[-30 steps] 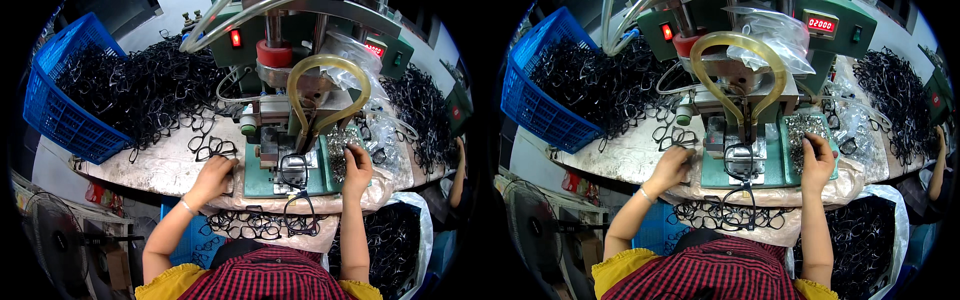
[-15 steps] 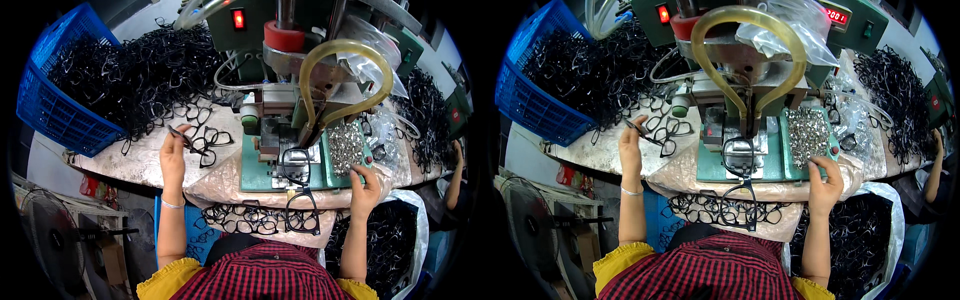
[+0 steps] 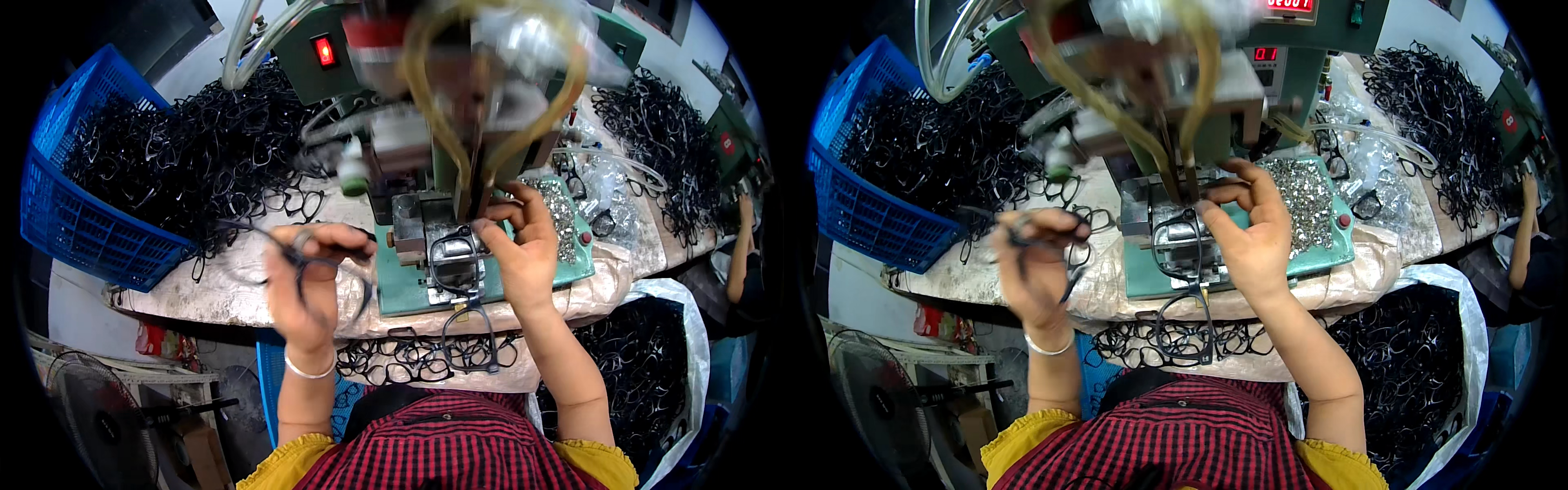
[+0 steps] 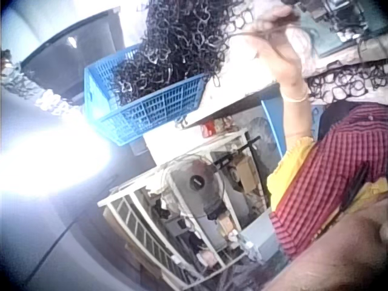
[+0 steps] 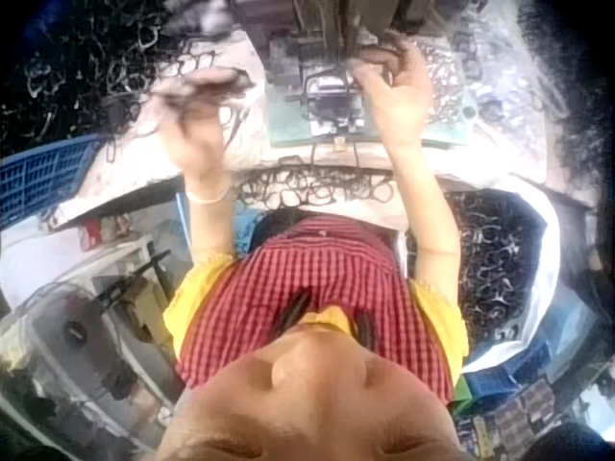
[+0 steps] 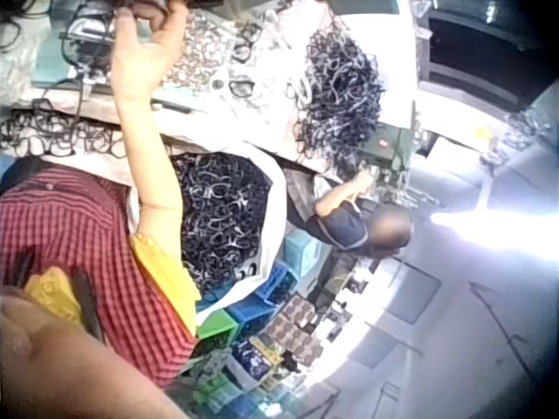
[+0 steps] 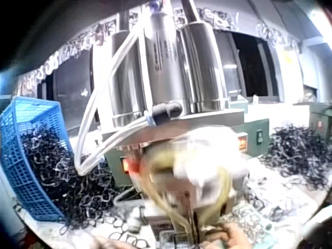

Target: The person repeatedly picks up black eyeglass frames from a pile, places them into a green machine, and presses a lever to process them. The person then removes the processed frames and places them on the table, continuing the cycle with the next frame.

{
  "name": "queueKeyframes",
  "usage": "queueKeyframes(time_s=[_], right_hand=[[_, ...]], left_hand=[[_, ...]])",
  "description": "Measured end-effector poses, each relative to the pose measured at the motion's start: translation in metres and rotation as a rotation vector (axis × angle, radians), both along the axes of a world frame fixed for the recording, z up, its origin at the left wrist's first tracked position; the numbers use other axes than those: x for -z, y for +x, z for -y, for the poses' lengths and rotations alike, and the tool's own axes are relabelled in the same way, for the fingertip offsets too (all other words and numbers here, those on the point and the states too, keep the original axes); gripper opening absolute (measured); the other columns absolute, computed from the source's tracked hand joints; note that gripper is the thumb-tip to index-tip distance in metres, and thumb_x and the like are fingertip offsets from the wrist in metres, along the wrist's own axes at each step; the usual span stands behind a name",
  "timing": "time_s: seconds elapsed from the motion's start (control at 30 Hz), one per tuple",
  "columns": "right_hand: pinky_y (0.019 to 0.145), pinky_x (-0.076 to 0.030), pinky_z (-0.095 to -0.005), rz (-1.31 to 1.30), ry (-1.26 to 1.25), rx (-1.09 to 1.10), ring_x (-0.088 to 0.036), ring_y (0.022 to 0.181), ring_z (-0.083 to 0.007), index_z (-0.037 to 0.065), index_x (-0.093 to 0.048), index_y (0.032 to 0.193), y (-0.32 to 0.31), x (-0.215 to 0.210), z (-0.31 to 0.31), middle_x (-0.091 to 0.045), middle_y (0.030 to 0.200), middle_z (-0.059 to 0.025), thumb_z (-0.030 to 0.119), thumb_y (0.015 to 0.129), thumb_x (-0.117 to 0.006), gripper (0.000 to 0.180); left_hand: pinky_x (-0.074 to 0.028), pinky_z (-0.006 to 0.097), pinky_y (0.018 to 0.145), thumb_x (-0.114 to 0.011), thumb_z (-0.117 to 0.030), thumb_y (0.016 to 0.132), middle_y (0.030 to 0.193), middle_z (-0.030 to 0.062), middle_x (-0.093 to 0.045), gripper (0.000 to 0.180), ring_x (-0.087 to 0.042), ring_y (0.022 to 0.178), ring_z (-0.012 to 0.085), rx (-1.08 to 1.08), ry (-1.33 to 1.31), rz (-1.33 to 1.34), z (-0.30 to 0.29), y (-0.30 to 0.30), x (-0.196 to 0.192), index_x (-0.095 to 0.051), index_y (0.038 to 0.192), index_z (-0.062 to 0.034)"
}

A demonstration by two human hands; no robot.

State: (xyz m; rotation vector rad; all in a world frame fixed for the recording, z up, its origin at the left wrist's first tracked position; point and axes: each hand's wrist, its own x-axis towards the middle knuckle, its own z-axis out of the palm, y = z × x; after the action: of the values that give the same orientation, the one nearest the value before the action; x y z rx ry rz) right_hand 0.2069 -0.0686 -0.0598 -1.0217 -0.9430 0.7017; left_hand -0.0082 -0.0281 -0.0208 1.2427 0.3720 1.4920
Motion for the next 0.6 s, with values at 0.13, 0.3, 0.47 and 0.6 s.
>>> queueKeyframes(time_s=[0.13, 0.3, 0.47, 0.6], right_hand=[[0.089, -0.046, -0.0247, -0.18, -0.005, -0.081, -0.061, 0.092, -0.0105, -0.006, -0.044, 0.132, -0.018, -0.015, 0.002, -0.068, 0.092, -0.0069, -0.005, 0.082, -0.068, 0.056], [0.096, -0.045, -0.0302, -0.164, -0.065, -0.038, -0.061, 0.106, -0.016, -0.004, -0.044, 0.134, -0.024, -0.031, 0.02, -0.067, 0.107, -0.013, -0.006, 0.082, -0.064, 0.055], [0.107, -0.04, -0.0433, 0.749, -0.046, 0.191, -0.055, 0.12, -0.0376, 0.006, -0.069, 0.111, 0.03, 0.004, 0.023, -0.058, 0.131, -0.0176, 0.007, 0.078, -0.068, 0.033], [0.108, -0.036, -0.0477, 1.154, -0.415, 0.622, -0.043, 0.132, -0.039, 0.006, -0.072, 0.096, 0.078, 0.057, 0.024, -0.058, 0.13, -0.0204, 0.013, 0.077, -0.072, 0.02]], left_hand=[[-0.058, 0.039, 0.075, -0.024, -0.035, 0.107, 0.091, 0.0296, -0.067, 0.036, -0.068, 0.076, 0.0317, -0.315, 0.475, -0.376, -0.015, 0.02, -0.052, -0.041, 0.096, -0.0054], [-0.058, 0.037, 0.068, -0.024, -0.024, 0.103, 0.078, 0.0242, -0.066, 0.028, -0.066, 0.065, 0.0268, -0.24, 0.293, -0.297, -0.005, 0.031, -0.055, -0.041, 0.096, -0.0034], [-0.049, 0.028, 0.054, -0.034, -0.024, 0.102, 0.071, 0.0226, -0.065, 0.025, -0.061, 0.059, 0.0215, 0.697, -0.387, -0.428, 0.042, 0.027, -0.021, -0.048, 0.097, -0.0048], [-0.052, 0.027, 0.055, -0.04, -0.023, 0.102, 0.083, 0.0295, -0.067, 0.02, -0.068, 0.066, 0.0259, 1.023, -0.904, -0.12, 0.034, 0.057, 0.019, -0.049, 0.098, -0.0057]])
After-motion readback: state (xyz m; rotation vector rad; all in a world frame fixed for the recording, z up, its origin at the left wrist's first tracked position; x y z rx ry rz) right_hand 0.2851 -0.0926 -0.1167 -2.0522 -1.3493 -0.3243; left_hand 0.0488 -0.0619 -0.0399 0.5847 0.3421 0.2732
